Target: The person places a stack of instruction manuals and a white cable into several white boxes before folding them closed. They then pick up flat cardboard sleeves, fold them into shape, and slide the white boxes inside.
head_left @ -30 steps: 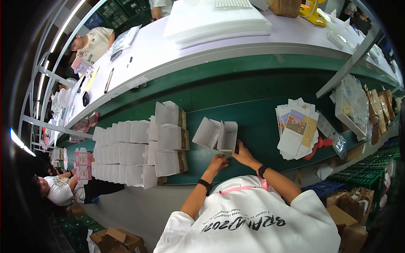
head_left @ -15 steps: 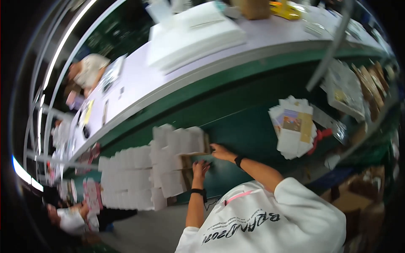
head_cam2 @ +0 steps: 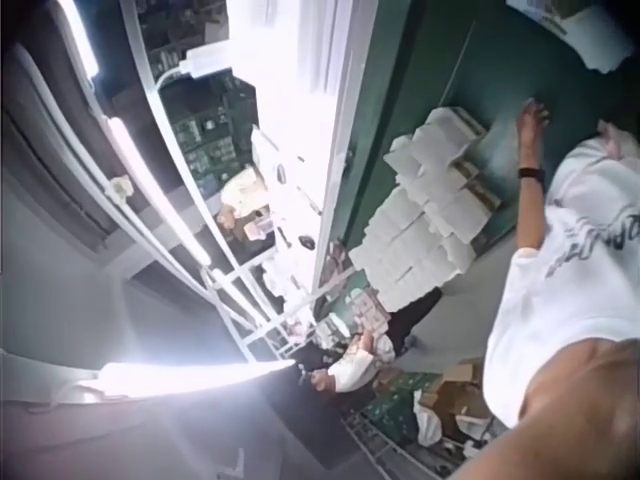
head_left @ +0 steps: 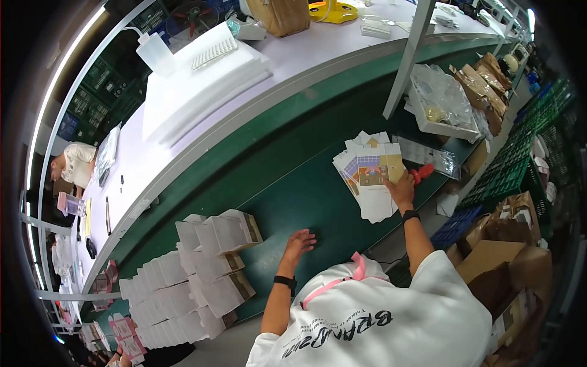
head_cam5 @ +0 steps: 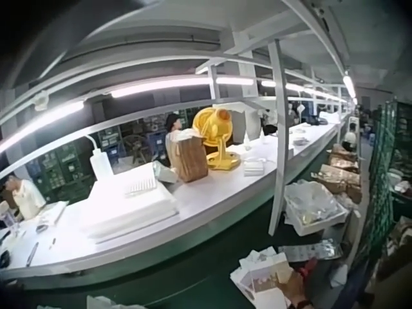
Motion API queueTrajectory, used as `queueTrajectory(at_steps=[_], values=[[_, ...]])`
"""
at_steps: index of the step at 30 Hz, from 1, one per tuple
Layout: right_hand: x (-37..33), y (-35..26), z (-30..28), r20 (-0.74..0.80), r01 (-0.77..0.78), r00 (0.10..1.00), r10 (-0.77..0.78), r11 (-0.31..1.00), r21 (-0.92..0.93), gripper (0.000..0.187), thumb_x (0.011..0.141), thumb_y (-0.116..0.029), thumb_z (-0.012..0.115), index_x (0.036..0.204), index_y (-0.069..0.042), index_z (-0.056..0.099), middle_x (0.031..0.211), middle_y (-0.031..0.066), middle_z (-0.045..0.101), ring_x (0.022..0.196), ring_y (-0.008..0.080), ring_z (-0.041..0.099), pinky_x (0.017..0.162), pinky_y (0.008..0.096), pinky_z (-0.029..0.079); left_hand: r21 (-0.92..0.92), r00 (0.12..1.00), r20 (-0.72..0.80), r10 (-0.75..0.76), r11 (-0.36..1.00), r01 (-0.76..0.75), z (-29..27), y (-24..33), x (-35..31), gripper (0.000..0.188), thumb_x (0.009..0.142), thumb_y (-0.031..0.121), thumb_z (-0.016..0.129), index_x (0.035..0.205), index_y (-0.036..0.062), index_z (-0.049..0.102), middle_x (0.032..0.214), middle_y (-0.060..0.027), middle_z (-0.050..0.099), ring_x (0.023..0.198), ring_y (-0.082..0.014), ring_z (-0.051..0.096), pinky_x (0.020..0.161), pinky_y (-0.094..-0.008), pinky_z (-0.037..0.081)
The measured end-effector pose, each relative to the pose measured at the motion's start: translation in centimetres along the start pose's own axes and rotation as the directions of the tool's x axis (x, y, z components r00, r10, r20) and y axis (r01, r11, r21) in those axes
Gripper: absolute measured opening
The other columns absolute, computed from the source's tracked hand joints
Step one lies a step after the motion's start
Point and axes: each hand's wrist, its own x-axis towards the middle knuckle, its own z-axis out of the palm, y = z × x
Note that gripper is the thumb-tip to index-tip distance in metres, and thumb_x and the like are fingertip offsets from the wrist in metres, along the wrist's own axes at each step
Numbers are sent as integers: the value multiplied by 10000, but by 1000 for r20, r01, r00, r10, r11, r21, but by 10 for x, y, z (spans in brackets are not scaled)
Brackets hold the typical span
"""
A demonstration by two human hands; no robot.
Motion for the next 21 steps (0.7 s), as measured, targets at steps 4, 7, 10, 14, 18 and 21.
queueTrajectory(at_steps=[4,7,10,14,18,21], values=[[8,27,-20,25,-22,1000,19,991,131,481,759,-276,737,1077,36,556,1049,228,583,1044,413,524,893,481,427,28,999,36,-16,999,15,18,7,2,342,919,253,589,1203,71,538,1119,-117,635,988,-217,631,811,-343,511],[12,19,-42,19,147,988,-156,959,244,353,785,-223,723,1014,23,617,935,199,618,999,361,581,865,434,452,63,997,43,62,996,-65,28,17,-9,415,903,289,635,1235,63,527,1114,-105,630,1008,-205,618,822,-333,500],[-19,-69,-94,356,-193,933,-48,770,608,274,865,-152,671,1048,42,611,880,70,671,875,209,616,793,326,472,137,951,-96,294,950,-280,46,46,-28,496,887,350,667,1258,54,523,1133,-90,624,1026,-200,605,838,-337,490],[-52,-133,-138,613,-434,688,-389,457,777,283,918,-161,633,1146,3,604,981,22,647,899,105,583,796,254,456,98,827,-148,542,840,-534,72,110,-67,445,895,239,675,1258,33,522,1118,-86,631,995,-197,605,851,-310,475],[-68,-209,-165,296,-236,867,-401,194,952,285,942,-182,605,1171,-15,575,1055,35,634,902,88,582,820,232,450,278,699,98,708,655,-703,78,142,-133,366,889,56,637,1236,15,527,1085,-95,644,960,-200,609,854,-280,464],[-74,-236,-166,214,-157,816,-537,150,976,323,950,-216,591,1202,-21,538,1121,78,617,989,113,579,878,243,442,500,636,178,751,487,-716,69,131,-169,388,877,-21,608,1251,10,511,1095,-103,637,966,-209,606,865,-276,457]])
